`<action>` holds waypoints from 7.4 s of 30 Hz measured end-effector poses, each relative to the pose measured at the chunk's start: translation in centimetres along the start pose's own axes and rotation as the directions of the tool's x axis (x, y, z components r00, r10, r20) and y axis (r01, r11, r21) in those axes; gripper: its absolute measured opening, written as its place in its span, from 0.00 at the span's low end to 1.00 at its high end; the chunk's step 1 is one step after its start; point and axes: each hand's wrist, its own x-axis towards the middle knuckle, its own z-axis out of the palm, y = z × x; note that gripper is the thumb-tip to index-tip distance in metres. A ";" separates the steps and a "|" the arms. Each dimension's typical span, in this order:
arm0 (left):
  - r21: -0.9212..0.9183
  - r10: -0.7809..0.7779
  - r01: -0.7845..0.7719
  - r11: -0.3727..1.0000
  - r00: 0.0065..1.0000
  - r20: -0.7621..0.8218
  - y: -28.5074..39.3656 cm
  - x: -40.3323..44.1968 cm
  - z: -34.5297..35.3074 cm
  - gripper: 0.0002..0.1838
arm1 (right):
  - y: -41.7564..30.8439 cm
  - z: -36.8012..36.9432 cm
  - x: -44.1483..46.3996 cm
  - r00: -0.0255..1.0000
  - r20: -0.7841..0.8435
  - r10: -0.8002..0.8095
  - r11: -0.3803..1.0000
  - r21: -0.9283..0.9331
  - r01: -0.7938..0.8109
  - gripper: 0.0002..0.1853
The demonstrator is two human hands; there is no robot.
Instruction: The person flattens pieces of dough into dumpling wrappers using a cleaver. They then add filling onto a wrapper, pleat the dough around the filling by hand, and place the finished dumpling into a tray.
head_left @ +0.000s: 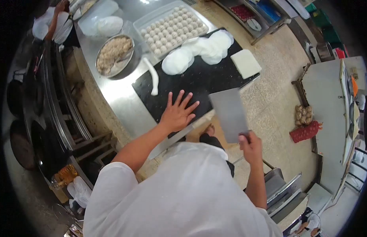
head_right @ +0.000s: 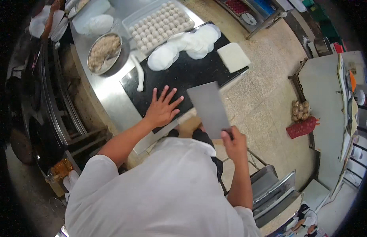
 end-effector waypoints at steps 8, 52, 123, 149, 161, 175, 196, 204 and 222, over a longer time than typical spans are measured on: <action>-0.009 0.097 -0.097 0.995 0.978 0.183 1.1 6.2 1.1 0.38 | 2.7 0.7 19.6 0.966 -0.184 0.183 0.726 0.688 -0.006 0.16; -0.279 0.695 -0.642 0.714 0.700 0.166 -0.1 10.3 2.0 0.40 | 1.6 13.2 4.6 0.986 0.071 0.151 0.981 -0.133 -0.141 0.47; -0.973 -0.823 0.190 0.130 0.568 0.001 -4.0 7.4 -7.7 0.14 | 3.8 1.6 13.8 0.768 0.575 -0.282 0.871 -0.182 0.456 0.18; -0.543 -0.710 0.486 0.685 0.615 -0.344 -8.3 -4.5 -1.6 0.12 | -3.4 8.7 9.7 0.979 0.122 -0.164 0.985 -0.028 0.169 0.06; -0.490 -0.605 0.461 0.740 0.775 -0.184 -7.7 -10.5 -1.5 0.13 | -8.9 15.5 5.1 0.839 0.493 -0.230 0.640 -0.572 0.512 0.06; 0.000 0.078 -0.078 0.997 0.987 0.140 1.2 3.4 0.6 0.36 | 0.7 -3.0 2.9 0.958 -0.262 -0.120 0.947 0.260 0.190 0.16; -0.173 0.400 -0.366 0.915 0.880 0.255 -0.1 7.2 1.3 0.37 | 5.3 11.8 9.5 0.924 0.371 -0.096 0.959 -0.212 0.185 0.24; -0.140 0.451 -0.438 0.888 0.889 0.081 -0.3 9.5 1.9 0.40 | 1.6 9.1 8.1 0.919 0.391 0.045 0.992 -0.127 0.006 0.30; -0.366 0.689 -0.603 0.709 0.702 0.181 1.0 7.7 2.4 0.39 | 2.9 12.7 4.5 0.987 0.074 -0.144 0.936 -0.314 0.161 0.35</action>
